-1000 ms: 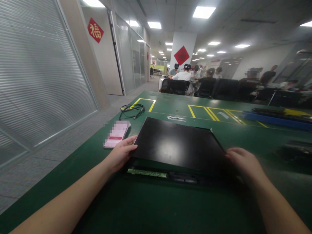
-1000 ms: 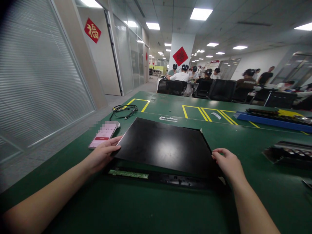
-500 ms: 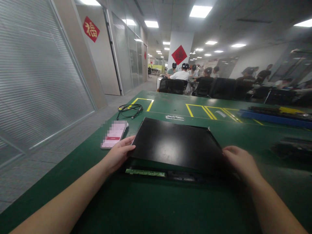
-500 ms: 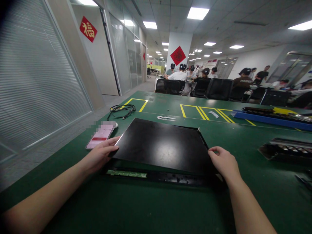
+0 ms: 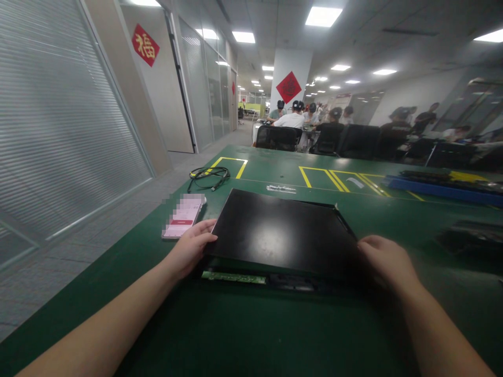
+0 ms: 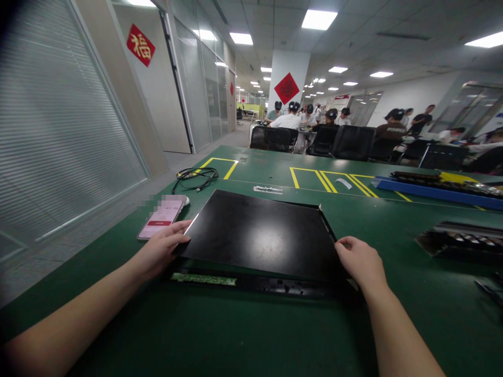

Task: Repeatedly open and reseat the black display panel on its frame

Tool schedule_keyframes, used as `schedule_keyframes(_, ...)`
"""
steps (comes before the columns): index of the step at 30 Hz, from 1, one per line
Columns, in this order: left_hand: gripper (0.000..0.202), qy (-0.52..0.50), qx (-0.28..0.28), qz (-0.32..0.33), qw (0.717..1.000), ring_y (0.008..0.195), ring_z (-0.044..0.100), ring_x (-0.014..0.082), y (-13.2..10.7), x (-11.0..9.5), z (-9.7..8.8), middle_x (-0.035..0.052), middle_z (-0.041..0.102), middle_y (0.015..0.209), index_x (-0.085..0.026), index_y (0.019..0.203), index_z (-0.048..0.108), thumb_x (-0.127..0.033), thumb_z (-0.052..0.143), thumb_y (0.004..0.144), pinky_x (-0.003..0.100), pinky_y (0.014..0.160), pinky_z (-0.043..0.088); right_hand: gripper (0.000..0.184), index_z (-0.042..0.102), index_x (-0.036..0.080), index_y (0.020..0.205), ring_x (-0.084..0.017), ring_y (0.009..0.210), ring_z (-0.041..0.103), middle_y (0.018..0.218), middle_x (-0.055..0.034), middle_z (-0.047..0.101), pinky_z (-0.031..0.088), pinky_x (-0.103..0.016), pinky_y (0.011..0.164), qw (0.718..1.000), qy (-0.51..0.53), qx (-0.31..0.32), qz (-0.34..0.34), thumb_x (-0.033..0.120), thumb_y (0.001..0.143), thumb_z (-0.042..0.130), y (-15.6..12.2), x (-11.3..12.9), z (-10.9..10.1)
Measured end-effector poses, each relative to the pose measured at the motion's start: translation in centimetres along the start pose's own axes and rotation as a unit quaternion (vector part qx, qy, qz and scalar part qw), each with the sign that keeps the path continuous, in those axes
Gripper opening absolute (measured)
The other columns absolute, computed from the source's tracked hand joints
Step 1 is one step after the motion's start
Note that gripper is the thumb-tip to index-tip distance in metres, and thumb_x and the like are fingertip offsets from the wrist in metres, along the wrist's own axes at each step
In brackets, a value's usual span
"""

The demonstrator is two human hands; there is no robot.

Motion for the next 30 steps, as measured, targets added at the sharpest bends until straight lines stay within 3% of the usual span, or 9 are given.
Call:
schedule_keyframes(5, 0.066, 0.001, 0.004, 0.003, 1.0, 0.101, 0.091, 0.0336, 0.2, 0.2, -0.1, 0.0121, 0.094, 0.107, -0.016, 0.131, 0.085, -0.004, 0.085, 0.067, 0.032, 0.071, 0.067, 0.03, 0.088, 0.03, 0.09, -0.034, 0.089, 0.082, 0.095, -0.0112, 0.089, 0.055, -0.041, 0.069, 1.0, -0.013, -0.015, -0.018, 0.051, 0.09, 0.066, -0.1, 0.3, -0.2)
schedule_keyframes(18, 0.056, 0.001, 0.016, 0.03, 0.999, 0.109, 0.089, 0.0348, 0.3, 0.4, 0.0, 0.0111, 0.094, 0.107, -0.017, 0.119, 0.085, -0.009, 0.085, 0.064, 0.033, 0.076, 0.065, 0.032, 0.088, 0.032, 0.09, -0.038, 0.092, 0.079, 0.098, -0.013, 0.089, 0.057, -0.048, 0.076, 1.0, -0.02, 0.005, -0.002, 0.05, 0.09, 0.062, -0.4, 0.8, -0.4)
schedule_keyframes(30, 0.066, -0.019, 0.033, 0.039, 0.998, 0.11, 0.089, 0.036, 0.8, 0.7, -0.1, 0.0118, 0.094, 0.111, -0.017, 0.129, 0.086, -0.009, 0.086, 0.064, 0.036, 0.084, 0.068, 0.027, 0.087, 0.033, 0.088, -0.038, 0.088, 0.079, 0.092, -0.0129, 0.087, 0.058, -0.048, 0.072, 1.0, 0.002, -0.003, -0.027, 0.052, 0.088, 0.067, 0.5, -0.3, -0.3)
Point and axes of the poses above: each hand's wrist, its own y-axis towards the middle knuckle, its own z-axis out of the palm, x = y × z, the point moved 8 cm from there along y, towards the middle knuckle
